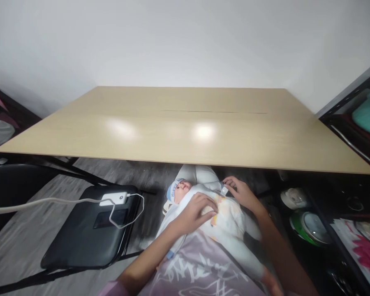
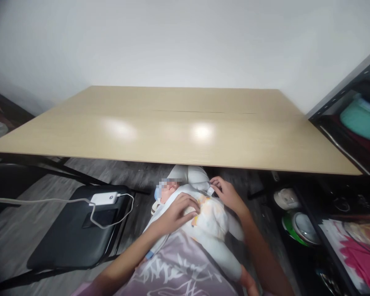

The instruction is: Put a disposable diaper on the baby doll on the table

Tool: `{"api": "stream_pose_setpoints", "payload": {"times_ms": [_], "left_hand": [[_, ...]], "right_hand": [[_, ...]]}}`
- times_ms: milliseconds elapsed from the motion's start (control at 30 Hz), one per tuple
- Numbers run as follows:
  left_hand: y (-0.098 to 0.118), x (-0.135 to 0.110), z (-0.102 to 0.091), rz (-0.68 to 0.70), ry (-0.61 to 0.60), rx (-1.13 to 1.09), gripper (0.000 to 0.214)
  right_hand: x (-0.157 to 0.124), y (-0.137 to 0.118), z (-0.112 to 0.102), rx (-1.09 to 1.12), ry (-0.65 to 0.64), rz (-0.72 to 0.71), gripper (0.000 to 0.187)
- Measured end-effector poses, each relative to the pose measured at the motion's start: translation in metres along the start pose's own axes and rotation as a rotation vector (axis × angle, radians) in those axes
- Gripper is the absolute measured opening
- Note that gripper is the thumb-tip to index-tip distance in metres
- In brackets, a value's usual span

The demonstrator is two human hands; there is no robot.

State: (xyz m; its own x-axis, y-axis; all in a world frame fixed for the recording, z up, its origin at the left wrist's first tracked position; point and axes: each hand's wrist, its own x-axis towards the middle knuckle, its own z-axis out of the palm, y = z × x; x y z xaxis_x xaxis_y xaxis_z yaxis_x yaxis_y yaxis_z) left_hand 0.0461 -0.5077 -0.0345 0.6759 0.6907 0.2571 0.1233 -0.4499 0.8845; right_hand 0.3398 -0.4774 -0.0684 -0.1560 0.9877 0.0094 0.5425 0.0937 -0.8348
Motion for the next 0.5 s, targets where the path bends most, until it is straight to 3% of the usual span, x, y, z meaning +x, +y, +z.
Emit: {"api": "stream_pose_setpoints", "payload": {"times_ms": [133,267,367,500], "left_hand": [[-0.002,0.002,0.001,-0.017,0.028,-0.009,0.018],[-0.003,-0.002,-0.002,0.064,0.037,-0.001,0.016],[-0.001,-0.015,-0.009,0.181,-0.01,-0.055,0.017],[0.006,-0.041,-0.022,0.14,-0.147,-0.13,0.023]], "right_hand": [[-0.009,-0.017,-0.005,0.012,0.012,-0.02,0.029],[-0.026,-0.058,0.0,0.017,-0.146,-0.132,0.029],[-0.03,-0.082,0.008,-0.008,-0.32,-0.246,0.03],[-0.035,-0.092,0.0,-0.168,-0.334,-0.247,0.027]]}}
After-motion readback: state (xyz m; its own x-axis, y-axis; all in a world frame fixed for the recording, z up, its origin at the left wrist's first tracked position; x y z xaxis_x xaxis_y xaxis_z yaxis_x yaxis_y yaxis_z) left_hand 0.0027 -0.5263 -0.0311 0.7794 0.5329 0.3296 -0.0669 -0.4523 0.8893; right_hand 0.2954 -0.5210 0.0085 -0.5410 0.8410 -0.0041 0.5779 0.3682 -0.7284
